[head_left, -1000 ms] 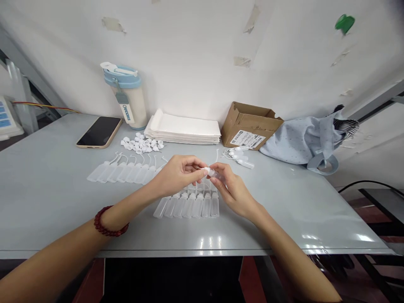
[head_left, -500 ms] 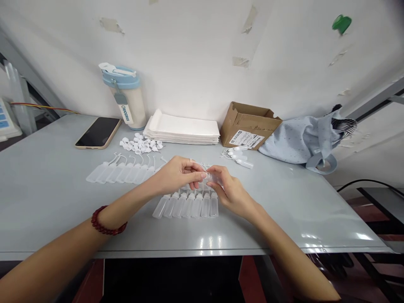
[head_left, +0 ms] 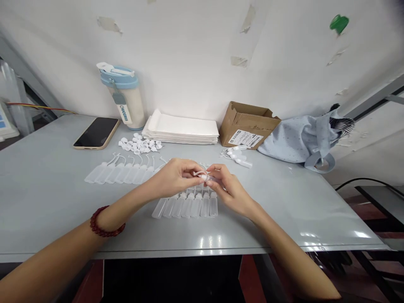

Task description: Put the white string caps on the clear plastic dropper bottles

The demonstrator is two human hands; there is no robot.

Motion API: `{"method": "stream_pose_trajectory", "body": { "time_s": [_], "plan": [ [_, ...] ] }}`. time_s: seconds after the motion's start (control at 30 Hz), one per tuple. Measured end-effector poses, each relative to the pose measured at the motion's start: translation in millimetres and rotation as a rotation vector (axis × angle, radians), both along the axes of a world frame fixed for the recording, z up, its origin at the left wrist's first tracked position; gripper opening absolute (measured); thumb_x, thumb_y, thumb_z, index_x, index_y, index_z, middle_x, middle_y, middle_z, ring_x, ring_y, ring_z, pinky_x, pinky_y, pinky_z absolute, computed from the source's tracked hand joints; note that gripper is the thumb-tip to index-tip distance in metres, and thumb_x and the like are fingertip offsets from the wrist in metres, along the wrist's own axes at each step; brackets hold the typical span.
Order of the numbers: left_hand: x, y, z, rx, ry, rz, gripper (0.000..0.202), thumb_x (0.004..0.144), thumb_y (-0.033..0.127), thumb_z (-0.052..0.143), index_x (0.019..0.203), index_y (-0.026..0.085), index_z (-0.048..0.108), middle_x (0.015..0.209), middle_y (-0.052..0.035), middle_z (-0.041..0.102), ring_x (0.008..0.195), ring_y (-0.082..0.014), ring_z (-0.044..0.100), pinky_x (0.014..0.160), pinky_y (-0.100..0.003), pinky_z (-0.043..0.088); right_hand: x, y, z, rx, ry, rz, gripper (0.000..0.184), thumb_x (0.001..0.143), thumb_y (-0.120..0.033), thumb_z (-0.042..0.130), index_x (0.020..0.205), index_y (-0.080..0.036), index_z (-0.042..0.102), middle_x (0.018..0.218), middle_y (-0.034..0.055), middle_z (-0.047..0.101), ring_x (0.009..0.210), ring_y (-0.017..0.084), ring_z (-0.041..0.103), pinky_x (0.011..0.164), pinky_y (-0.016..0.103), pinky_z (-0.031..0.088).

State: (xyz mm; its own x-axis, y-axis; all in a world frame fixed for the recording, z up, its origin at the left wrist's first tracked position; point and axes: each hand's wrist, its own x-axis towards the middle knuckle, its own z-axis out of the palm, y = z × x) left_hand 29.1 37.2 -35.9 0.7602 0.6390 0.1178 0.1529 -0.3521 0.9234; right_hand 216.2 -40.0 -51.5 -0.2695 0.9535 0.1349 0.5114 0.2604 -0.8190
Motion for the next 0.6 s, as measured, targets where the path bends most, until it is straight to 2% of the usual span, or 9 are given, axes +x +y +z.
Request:
{"method": "stream_pose_trajectory", "body": {
  "time_s": [0.07,0.13,0.27,0.4,0.5,0.6],
  "plan": [
    [0.7,-0.2,-2.2,0.093,-0.043,-0.031,0.015,0.081,0.021,0.060,0.090,0.017,0.071,0.086,-0.0043,0.067,0.077,-0.0141,0.062,0.068,-0.024,0.049,0.0,0.9,1.2,-0.080,0.106,-0.006,0.017,0.095,-0.029,0.041,0.111,-0.022,0.038,0.086,0.0034,0.064,0.078,0.017,0.058,0.070,0.032,0.045],
    [1.8,-0.6,-3.6,0.110,-0.074,-0.032,0.016,0.081,0.020,0.059,0.091,0.017,0.071,0.088,-0.0047,0.066,0.079,-0.0144,0.062,0.071,-0.025,0.050,0.0,2.0,1.4,-0.130,0.206,-0.012,0.017,0.094,-0.032,0.043,0.107,-0.021,0.041,0.081,0.0017,0.062,0.075,0.015,0.056,0.068,0.030,0.043],
    [4.0,-2.3,-1.9,-0.088,-0.134,-0.032,0.015,0.080,0.025,0.064,0.090,0.016,0.070,0.091,-0.0051,0.066,0.083,-0.0161,0.064,0.074,-0.027,0.053,-2.0,2.3,2.2,-0.146,0.316,-0.053,0.018,0.091,-0.037,0.048,0.100,-0.021,0.046,0.076,0.0001,0.060,0.068,0.013,0.052,0.062,0.026,0.040],
    [5.0,-3.6,3.0,-0.296,-0.068,0.037,0.021,0.077,0.034,0.068,0.086,0.015,0.069,0.080,-0.0039,0.069,0.080,-0.0170,0.066,0.076,-0.029,0.054,-4.9,0.7,4.0,-0.119,0.341,-0.101,0.017,0.090,-0.036,0.051,0.096,-0.020,0.048,0.075,0.0004,0.061,0.070,0.013,0.054,0.063,0.026,0.041],
    [4.8,-4.3,6.0,-0.353,0.007,0.068,0.023,0.077,0.036,0.067,0.081,0.014,0.069,0.073,-0.0039,0.069,0.067,-0.0148,0.065,0.068,-0.028,0.055,-5.2,0.1,3.8,-0.083,0.320,-0.132,0.016,0.090,-0.035,0.052,0.093,-0.020,0.049,0.076,0.0009,0.062,0.073,0.014,0.057,0.064,0.026,0.042],
    [4.3,-5.6,7.0,-0.315,0.011,0.046,0.022,0.078,0.036,0.066,0.080,0.014,0.068,0.068,-0.0029,0.068,0.060,-0.0134,0.063,0.060,-0.026,0.053,-4.9,-0.2,2.3,-0.039,0.235,-0.140,0.016,0.091,-0.036,0.050,0.092,-0.020,0.050,0.074,0.0003,0.061,0.071,0.014,0.056,0.063,0.027,0.042]
  ]
}}
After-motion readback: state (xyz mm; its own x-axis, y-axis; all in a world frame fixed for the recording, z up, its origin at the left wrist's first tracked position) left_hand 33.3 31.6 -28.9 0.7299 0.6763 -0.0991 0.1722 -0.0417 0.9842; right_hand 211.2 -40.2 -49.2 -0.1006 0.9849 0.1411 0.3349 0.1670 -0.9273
